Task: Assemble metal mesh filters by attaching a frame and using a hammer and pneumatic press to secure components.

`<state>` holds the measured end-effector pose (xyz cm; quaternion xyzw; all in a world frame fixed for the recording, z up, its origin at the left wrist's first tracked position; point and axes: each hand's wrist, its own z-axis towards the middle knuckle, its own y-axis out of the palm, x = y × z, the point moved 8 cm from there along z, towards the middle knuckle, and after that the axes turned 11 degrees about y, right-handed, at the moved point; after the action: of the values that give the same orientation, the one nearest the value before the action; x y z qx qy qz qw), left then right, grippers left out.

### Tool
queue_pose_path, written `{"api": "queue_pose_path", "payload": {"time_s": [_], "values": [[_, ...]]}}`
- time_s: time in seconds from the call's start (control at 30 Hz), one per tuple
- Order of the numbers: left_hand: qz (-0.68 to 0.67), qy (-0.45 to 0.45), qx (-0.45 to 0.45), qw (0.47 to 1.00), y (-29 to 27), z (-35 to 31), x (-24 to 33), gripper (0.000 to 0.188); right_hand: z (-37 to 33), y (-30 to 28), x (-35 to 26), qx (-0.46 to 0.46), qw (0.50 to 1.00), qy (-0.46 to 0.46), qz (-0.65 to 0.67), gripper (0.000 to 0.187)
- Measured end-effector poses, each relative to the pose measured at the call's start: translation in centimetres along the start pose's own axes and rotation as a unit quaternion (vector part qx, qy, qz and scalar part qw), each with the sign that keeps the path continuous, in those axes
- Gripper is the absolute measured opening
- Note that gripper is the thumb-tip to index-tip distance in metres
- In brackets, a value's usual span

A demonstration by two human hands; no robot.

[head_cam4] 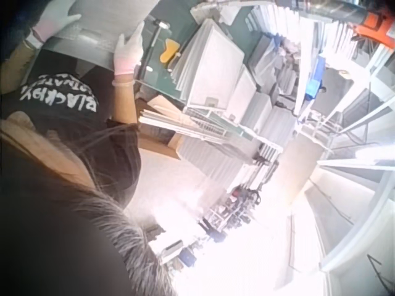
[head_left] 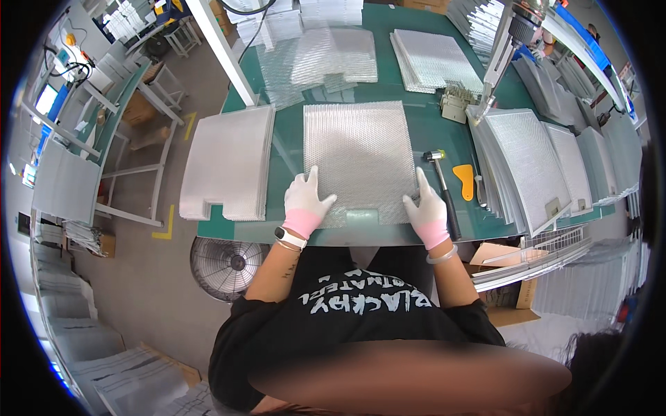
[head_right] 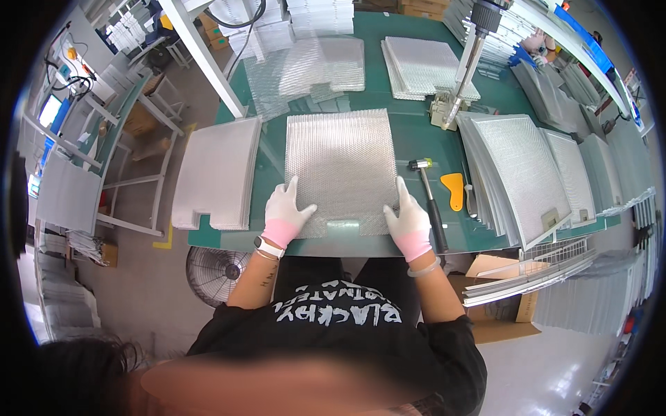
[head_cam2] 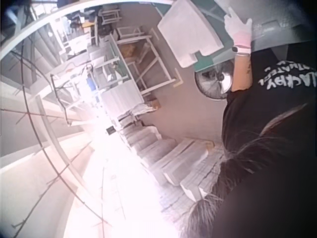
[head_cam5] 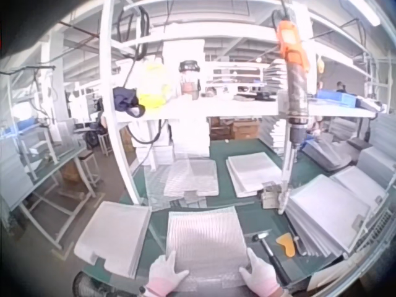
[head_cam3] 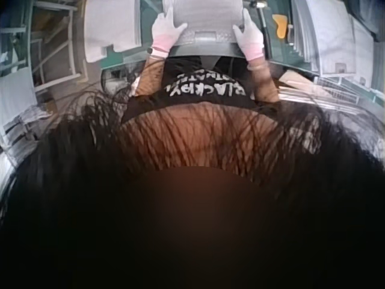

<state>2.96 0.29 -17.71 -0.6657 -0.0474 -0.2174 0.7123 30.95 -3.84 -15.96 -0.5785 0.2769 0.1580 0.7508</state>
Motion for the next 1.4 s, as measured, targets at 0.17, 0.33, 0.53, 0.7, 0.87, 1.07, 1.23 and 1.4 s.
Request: {"api": "queue_pose_path", "payload": {"time_s": [0.17, 0.33, 0.53, 0.7, 0.87, 1.07, 1.23, 1.4], "values": [[0.012, 0.02, 0.019, 1.0, 0.7, -0.2, -0.3, 0.082, 0.1, 1.6, 1.6, -0.007, 1.0, -0.004, -0.009, 0.057], [0.008, 0.02, 0.009, 1.0, 0.6, 0.0, -0.6, 0.081, 0.4, 2.0, 1.9, -0.06, 0.998, 0.001, 0.014, 0.045], [0.002, 0.021, 0.003, 1.0, 0.7, 0.1, -0.9, 0.081, 0.8, 2.3, 2.0, -0.08, 0.997, -0.012, -0.007, 0.042], [-0.01, 0.024, 0.011, 1.0, 0.4, 0.4, -0.5, 0.08, 0.0, 2.1, 2.0, -0.068, 0.998, -0.005, 0.004, 0.042], [0.005, 0.012, -0.016, 1.0, 0.4, 0.7, -0.5, 0.081, 0.7, 1.2, 1.2, -0.051, 0.998, -0.029, -0.002, 0.04], [0.119, 0.042, 0.033, 0.991, -2.0, 1.2, 0.6, 0.083, 9.3, 1.3, 1.3, -0.155, 0.973, -0.096, -0.139, 0.02], [0.06, 0.13, -0.118, 0.983, 2.0, 3.2, 0.3, 0.084, 26.8, 1.8, 15.7, 0.083, 0.971, 0.101, -0.202, 0.042], [0.061, 0.088, -0.127, 0.986, 1.5, -2.3, 0.5, 0.082, 29.7, 4.3, 15.6, 0.012, 0.955, 0.183, -0.232, 0.045]]}}
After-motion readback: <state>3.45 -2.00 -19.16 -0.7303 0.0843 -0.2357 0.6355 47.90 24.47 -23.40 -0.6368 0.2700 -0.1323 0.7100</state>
